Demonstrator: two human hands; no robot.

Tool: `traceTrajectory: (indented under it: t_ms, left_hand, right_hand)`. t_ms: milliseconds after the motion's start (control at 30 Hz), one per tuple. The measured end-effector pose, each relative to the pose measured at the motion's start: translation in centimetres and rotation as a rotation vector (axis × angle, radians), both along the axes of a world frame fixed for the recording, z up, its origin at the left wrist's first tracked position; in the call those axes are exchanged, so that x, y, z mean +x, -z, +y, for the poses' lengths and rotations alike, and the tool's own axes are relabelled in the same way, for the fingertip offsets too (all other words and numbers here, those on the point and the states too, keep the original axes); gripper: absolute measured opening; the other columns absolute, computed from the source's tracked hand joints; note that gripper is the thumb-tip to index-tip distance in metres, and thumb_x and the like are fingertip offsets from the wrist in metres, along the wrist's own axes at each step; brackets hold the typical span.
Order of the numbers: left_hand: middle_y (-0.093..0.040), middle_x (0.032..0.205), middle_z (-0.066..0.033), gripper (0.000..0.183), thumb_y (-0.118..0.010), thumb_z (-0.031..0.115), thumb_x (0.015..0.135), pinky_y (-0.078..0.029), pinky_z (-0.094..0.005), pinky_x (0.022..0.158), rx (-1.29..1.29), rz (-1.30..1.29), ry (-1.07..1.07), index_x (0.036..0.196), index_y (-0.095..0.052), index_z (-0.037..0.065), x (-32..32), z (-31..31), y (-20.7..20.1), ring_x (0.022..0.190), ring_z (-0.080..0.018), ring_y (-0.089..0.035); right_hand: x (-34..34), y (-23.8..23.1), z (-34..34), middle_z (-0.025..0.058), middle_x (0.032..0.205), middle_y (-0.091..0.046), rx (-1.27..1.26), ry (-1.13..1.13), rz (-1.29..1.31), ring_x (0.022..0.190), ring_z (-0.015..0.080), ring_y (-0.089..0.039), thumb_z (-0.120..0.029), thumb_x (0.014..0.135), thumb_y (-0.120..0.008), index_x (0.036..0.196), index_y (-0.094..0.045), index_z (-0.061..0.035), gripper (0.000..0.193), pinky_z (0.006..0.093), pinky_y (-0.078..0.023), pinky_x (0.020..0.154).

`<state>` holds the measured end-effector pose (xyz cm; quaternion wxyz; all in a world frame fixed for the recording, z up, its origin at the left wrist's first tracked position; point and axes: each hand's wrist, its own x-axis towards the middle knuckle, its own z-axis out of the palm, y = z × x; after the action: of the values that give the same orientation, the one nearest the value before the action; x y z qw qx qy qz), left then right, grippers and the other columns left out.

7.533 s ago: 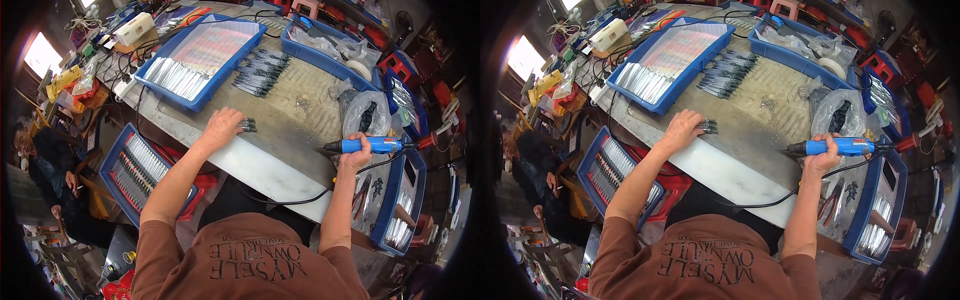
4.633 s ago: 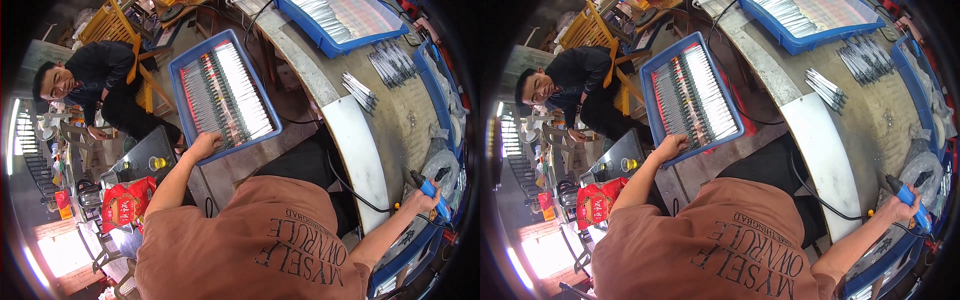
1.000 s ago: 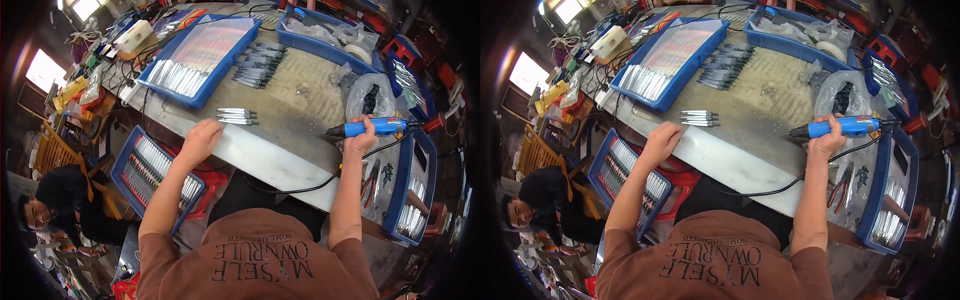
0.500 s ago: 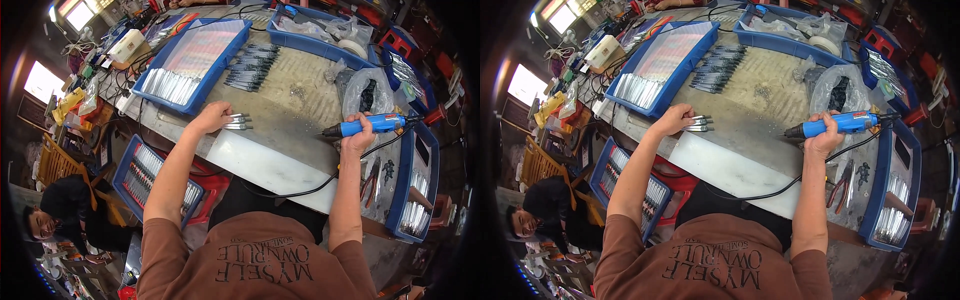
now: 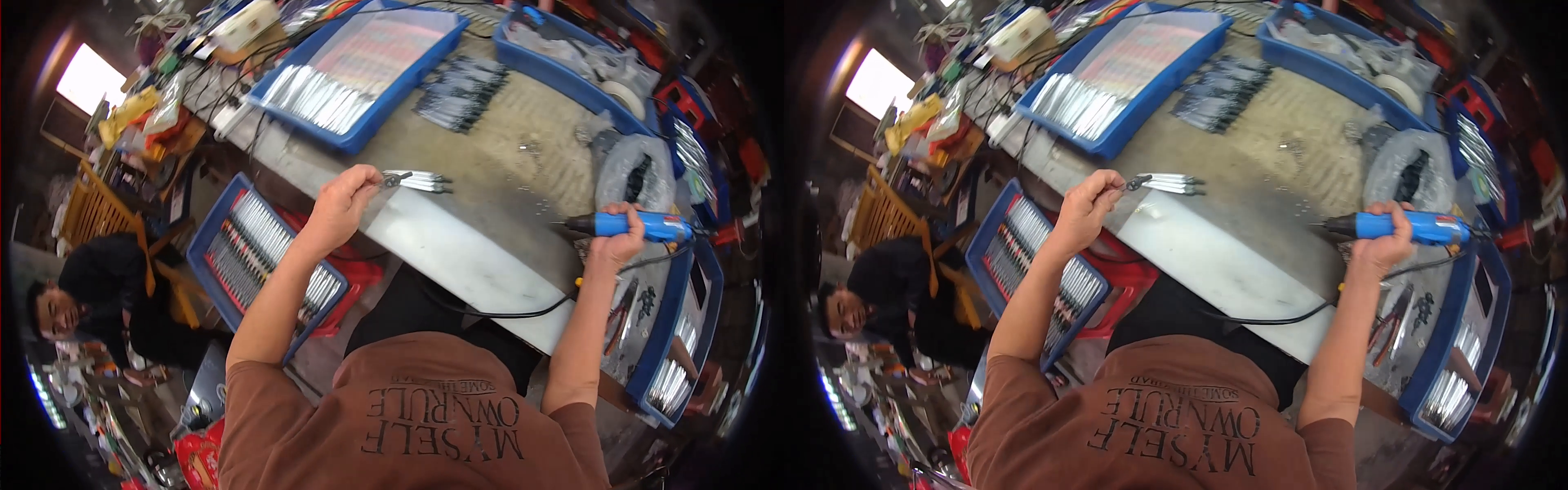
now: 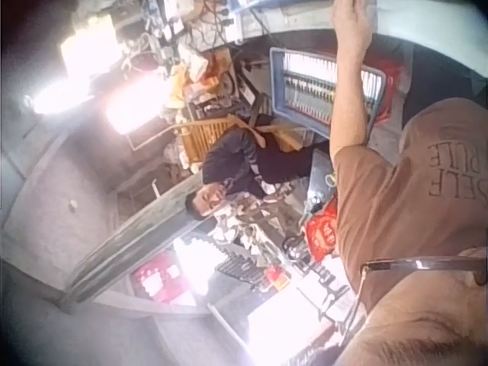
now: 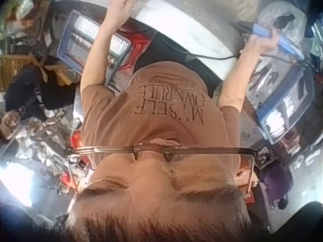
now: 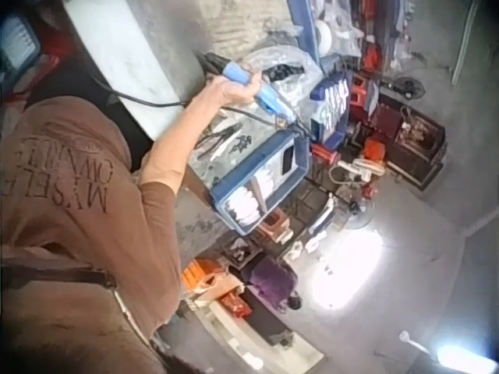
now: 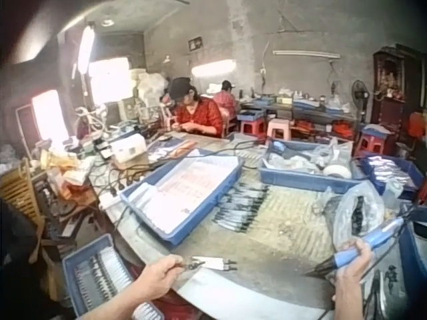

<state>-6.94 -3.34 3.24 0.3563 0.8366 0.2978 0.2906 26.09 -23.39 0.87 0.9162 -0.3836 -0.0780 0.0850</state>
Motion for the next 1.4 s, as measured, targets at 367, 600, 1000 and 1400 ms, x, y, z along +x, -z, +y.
traceTrajectory:
  t_ms: [367,600,1000,1400]
  left_hand:
    - [-0.058,0.08,-0.0146,0.023,-0.06,0.01,0.073,-0.044,-0.0305,0.064,-0.107,0.282,-0.456,0.094,-0.058,0.002,-20.3,-3.7,8.1,0.07,-0.0233,-0.057]
    - [-0.055,0.08,-0.0187,0.017,-0.057,0.008,0.075,-0.043,-0.0381,0.067,-0.095,0.447,-0.443,0.089,-0.052,0.0,-26.2,-8.6,14.3,0.08,-0.0358,-0.053]
    - [-0.053,0.082,-0.0159,0.014,-0.055,0.008,0.075,-0.042,-0.0404,0.07,0.018,0.633,-0.444,0.088,-0.051,0.003,-27.0,-11.1,16.2,0.081,-0.0347,-0.052]
    - [-0.053,0.083,-0.0144,0.013,-0.053,0.007,0.074,-0.043,-0.0398,0.072,0.02,0.739,-0.457,0.087,-0.054,0.004,-26.7,-11.2,15.0,0.083,-0.0325,-0.052]
  right_hand:
    - [6.8,3.0,-2.6,0.0097,0.073,-0.051,0.022,-0.248,-0.037,0.069,0.0232,-0.048,-0.013,0.075,-0.051,0.081,-0.045,-0.0035,0.013,0.0381,-0.038,0.069]
    - [7.8,3.4,-2.1,0.0097,0.073,-0.049,-0.069,-0.18,-0.063,0.071,0.0239,-0.047,-0.013,0.075,-0.051,0.078,-0.045,-0.0024,0.013,0.0391,-0.037,0.071]
    - [8.2,3.4,-2.2,0.0101,0.073,-0.049,-0.078,-0.181,-0.051,0.071,0.0245,-0.047,-0.015,0.075,-0.052,0.074,-0.045,-0.0016,0.015,0.0399,-0.037,0.073]
    - [6.9,2.8,-1.8,0.0089,0.073,-0.047,-0.111,-0.146,-0.058,0.07,0.0237,-0.047,-0.014,0.076,-0.051,0.077,-0.042,-0.0036,0.014,0.0398,-0.037,0.072]
